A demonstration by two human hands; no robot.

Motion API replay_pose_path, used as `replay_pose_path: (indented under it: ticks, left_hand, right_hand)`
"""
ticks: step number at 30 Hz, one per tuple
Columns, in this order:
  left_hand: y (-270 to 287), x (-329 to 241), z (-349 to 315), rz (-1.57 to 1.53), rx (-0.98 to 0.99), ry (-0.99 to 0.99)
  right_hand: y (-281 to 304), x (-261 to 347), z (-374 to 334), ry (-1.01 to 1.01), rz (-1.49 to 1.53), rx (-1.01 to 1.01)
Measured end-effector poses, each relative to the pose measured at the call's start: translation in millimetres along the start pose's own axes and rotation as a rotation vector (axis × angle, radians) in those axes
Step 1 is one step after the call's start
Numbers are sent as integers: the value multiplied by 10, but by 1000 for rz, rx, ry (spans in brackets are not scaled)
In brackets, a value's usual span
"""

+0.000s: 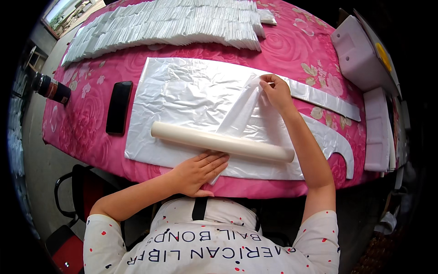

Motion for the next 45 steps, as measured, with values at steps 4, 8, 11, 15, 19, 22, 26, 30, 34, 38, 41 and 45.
replay_pose_path:
  ticks: [4, 8, 11, 15, 19, 22, 26, 30, 34, 38, 41, 45]
  left_hand:
    - [-116, -164, 22, 28, -38, 78]
    - [-222, -311, 47, 74, -44, 151]
    - [-260, -360, 47, 99, -44, 173]
    - [-240, -382, 44, 121, 0, 199]
    - [-187, -380, 15, 19, 25, 103]
    - [-80, -268, -9, -35, 41, -8]
    - [-102, -205, 29, 22, 72, 0]
    - [-310, -397, 65, 168, -28, 26]
    - [-414, -472, 59, 190, -103, 59]
    - [-454, -482, 42, 211, -91, 73]
    - [-465, -482, 45, 182, -104, 73]
    - [-446, -465, 34, 176, -136, 42]
  right_hand:
    - [-115, 320, -622, 370, -137, 43]
    - [-429, 313, -1523, 623, -385, 298]
    - [-421, 252, -1721, 643, -622, 223]
    - [-26, 71, -1519, 590, -649, 52]
    - [654, -299, -1242, 432, -792, -278]
    - [875, -303, -1307, 373, -711, -310]
    - [571, -112, -1661, 365, -413, 4]
    - [93, 26, -1878, 648, -605, 222]
    - [-103, 48, -1679, 718, -678, 185]
    - [-233, 122, -1167, 768, -691, 100]
    - [-299, 167, -712, 792, -691, 20]
    - [-316, 210, -281, 793, -693, -27]
Point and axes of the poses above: each hand's wrist, its own z-axis towards the middle knuckle, its own y-axis out of the back of the hand, x = y × z, the point moved 3 cm from there along z, towards the middle knuckle
